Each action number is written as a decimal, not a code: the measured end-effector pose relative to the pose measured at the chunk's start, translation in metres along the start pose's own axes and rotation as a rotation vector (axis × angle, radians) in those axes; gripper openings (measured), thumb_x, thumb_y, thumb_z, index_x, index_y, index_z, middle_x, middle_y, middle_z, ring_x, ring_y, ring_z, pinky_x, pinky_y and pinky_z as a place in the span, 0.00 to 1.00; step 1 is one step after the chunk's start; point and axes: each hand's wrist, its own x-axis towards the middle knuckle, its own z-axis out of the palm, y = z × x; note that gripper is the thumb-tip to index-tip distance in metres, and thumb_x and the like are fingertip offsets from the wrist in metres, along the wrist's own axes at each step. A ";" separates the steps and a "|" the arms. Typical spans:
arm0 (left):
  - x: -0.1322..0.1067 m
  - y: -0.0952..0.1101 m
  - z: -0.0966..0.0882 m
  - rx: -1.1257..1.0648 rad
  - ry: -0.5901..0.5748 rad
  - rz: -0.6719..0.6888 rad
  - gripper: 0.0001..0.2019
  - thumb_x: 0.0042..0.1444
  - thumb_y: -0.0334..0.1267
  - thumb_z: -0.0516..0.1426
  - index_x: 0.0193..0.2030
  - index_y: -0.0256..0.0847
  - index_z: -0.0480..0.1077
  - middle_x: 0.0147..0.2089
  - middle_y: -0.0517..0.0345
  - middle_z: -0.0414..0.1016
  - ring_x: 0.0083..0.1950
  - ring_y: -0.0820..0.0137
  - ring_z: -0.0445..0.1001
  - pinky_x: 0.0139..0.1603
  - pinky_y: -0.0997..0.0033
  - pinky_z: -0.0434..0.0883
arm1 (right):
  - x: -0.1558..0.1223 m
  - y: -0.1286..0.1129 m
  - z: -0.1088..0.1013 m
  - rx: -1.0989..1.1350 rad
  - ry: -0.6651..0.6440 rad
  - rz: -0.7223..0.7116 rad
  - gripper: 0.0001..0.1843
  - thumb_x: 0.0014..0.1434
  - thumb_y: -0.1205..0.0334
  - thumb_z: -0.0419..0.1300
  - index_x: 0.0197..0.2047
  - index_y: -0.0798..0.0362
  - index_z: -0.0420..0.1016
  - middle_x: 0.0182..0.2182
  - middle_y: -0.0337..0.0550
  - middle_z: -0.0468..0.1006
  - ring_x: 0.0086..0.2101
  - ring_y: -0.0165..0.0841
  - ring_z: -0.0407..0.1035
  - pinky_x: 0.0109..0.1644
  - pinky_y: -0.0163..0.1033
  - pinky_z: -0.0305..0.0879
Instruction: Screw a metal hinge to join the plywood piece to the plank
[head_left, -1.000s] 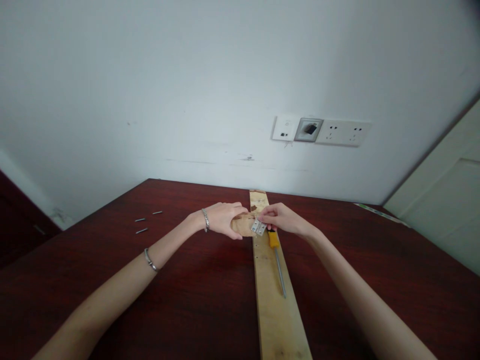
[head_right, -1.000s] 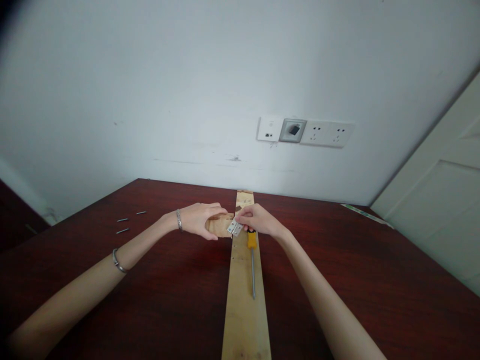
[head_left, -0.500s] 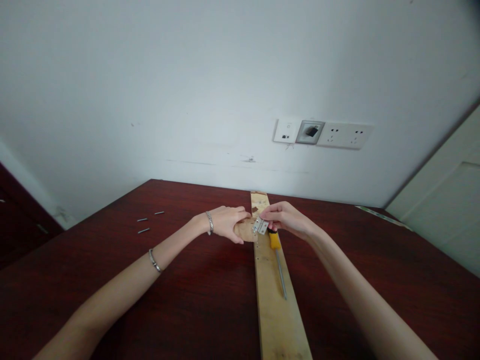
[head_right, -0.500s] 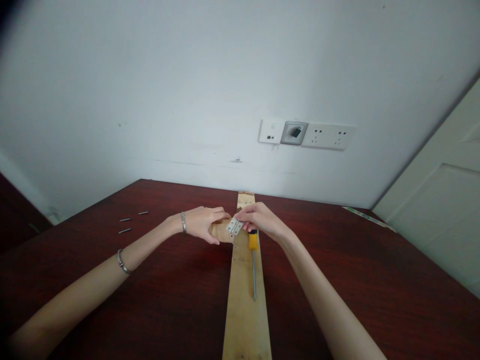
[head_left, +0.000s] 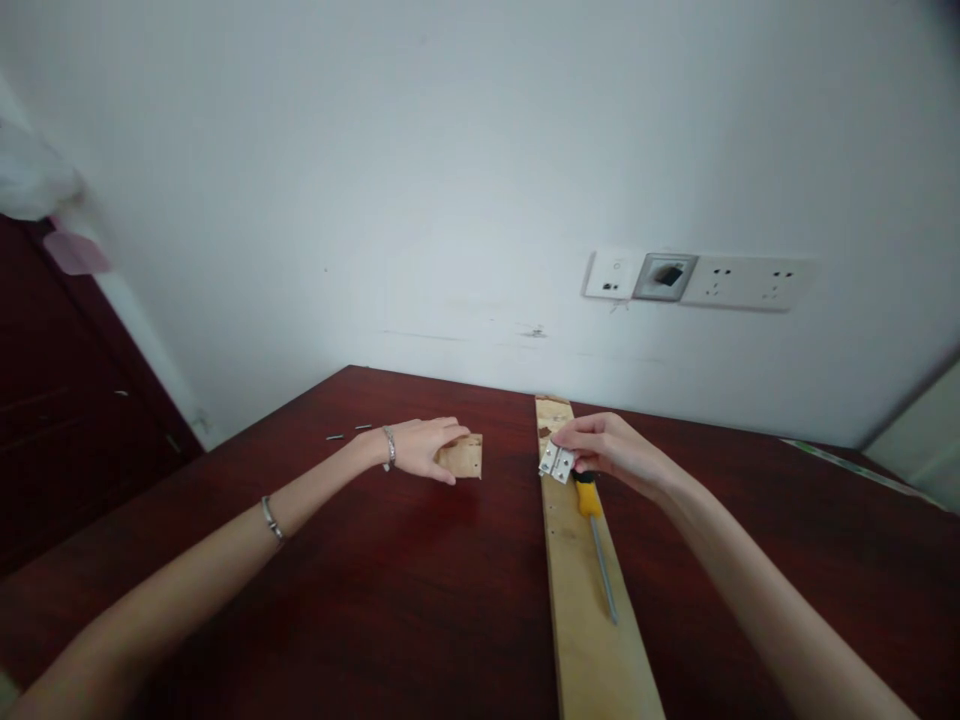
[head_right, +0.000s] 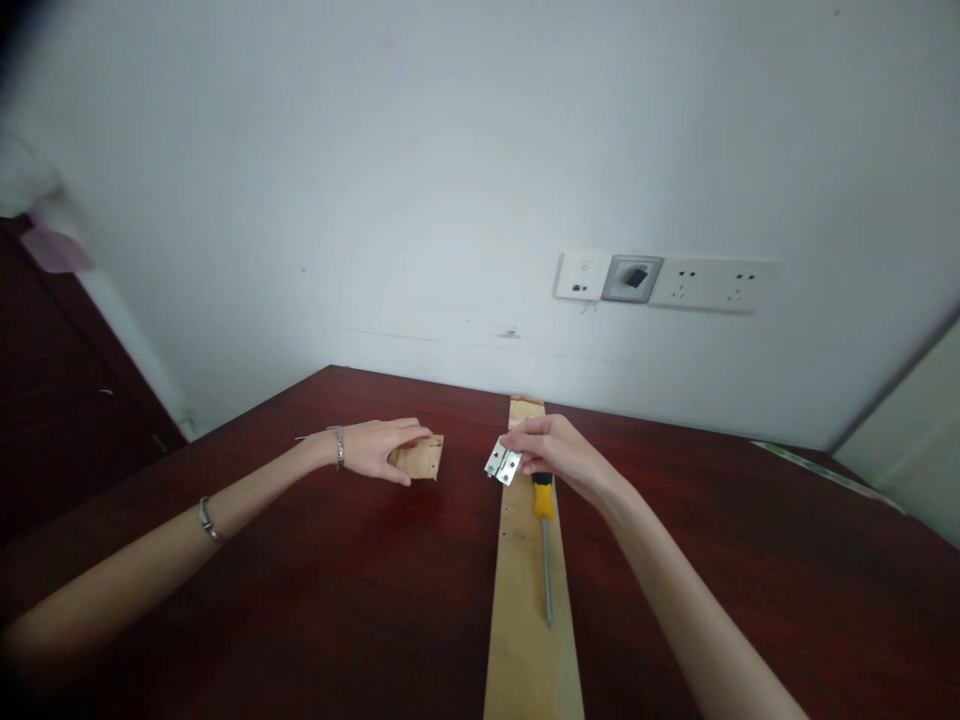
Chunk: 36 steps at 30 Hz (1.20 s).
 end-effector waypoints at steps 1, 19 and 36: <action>-0.012 -0.008 0.003 -0.009 -0.005 -0.018 0.35 0.49 0.51 0.61 0.60 0.38 0.57 0.54 0.48 0.65 0.52 0.61 0.68 0.48 0.68 0.65 | 0.001 0.001 0.001 0.003 -0.003 -0.003 0.17 0.44 0.52 0.69 0.28 0.60 0.79 0.24 0.44 0.77 0.23 0.23 0.66 0.25 0.27 0.62; -0.160 -0.072 0.044 -0.036 -0.244 -0.427 0.33 0.39 0.44 0.63 0.55 0.36 0.65 0.49 0.45 0.65 0.51 0.53 0.67 0.50 0.59 0.66 | 0.019 0.006 0.029 0.077 0.013 0.018 0.17 0.39 0.53 0.71 0.25 0.59 0.78 0.21 0.42 0.76 0.21 0.23 0.65 0.25 0.29 0.60; -0.006 0.028 0.008 -0.640 0.344 0.015 0.15 0.51 0.41 0.59 0.44 0.36 0.71 0.40 0.52 0.76 0.41 0.70 0.74 0.41 0.70 0.72 | 0.004 0.007 0.019 0.114 0.127 0.009 0.09 0.43 0.61 0.69 0.26 0.59 0.79 0.20 0.41 0.76 0.19 0.22 0.64 0.24 0.28 0.63</action>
